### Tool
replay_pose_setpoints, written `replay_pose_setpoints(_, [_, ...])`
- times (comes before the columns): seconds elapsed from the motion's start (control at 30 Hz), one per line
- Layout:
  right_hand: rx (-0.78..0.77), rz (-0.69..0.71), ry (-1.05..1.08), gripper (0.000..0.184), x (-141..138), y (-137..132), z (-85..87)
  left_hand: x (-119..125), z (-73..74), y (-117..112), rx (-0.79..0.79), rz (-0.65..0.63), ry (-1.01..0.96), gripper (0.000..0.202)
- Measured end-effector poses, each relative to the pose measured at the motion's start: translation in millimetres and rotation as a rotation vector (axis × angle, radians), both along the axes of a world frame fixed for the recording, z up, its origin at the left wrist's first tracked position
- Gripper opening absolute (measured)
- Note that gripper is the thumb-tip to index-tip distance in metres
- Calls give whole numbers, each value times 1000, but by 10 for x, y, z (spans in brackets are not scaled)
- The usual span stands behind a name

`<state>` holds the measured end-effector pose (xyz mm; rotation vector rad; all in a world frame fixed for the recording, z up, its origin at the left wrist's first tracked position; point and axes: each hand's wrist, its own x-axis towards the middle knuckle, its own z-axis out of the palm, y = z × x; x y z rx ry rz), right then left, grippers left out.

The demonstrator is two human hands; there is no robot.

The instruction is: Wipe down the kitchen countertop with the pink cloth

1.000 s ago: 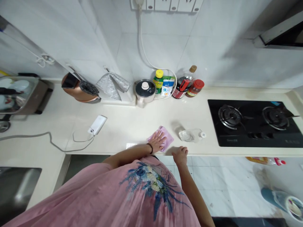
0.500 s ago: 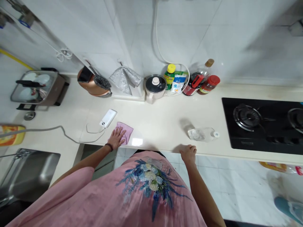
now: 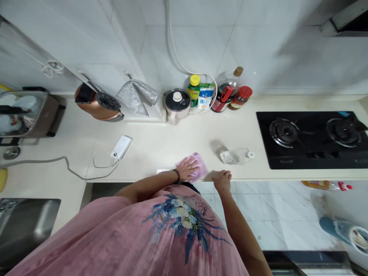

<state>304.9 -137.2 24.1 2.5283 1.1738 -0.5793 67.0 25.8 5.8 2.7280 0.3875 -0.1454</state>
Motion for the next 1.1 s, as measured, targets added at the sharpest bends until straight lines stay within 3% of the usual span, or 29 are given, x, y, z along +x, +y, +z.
replay_pose_setpoints(0.07, [15,14,11,81,-6,3,1,426,-17,-125,0,-51,-27,69])
replay_pose_setpoints(0.13, [33,26,17,78,-11,2,-2,691,-29,-198,-2,-82,-38,68])
replay_pose_setpoints(0.27, [38,-14,26,81,-25,-5,-3,745,-20,-57,-33,-55,-13,70])
replay_pose_setpoints(0.47, [-14,-80,56,84,-65,37,85,125,125,818,-48,374,162,76])
replay_pose_setpoints(0.6, [-24,-76,52,87,-78,69,127,-611,187,1374,-6,750,255,75])
replay_pose_setpoints(0.7, [-16,-76,44,87,-79,67,107,-1205,194,1553,29,992,281,75])
replay_pose_setpoints(0.8, [3,-82,35,86,-72,52,63,-1567,193,1522,50,1117,293,75])
replay_pose_setpoints(0.87, [24,-81,27,84,-65,37,36,-1609,186,1405,66,1169,297,74])
replay_pose_setpoints(0.93, [43,-69,24,83,-58,21,15,-1503,171,1219,85,1168,289,74])
replay_pose_setpoints(1.0, [57,-61,24,83,-52,10,2,-1285,147,974,95,1067,267,74])
replay_pose_setpoints(1.1, [68,-63,24,84,-46,10,-9,-841,89,553,55,750,218,76])
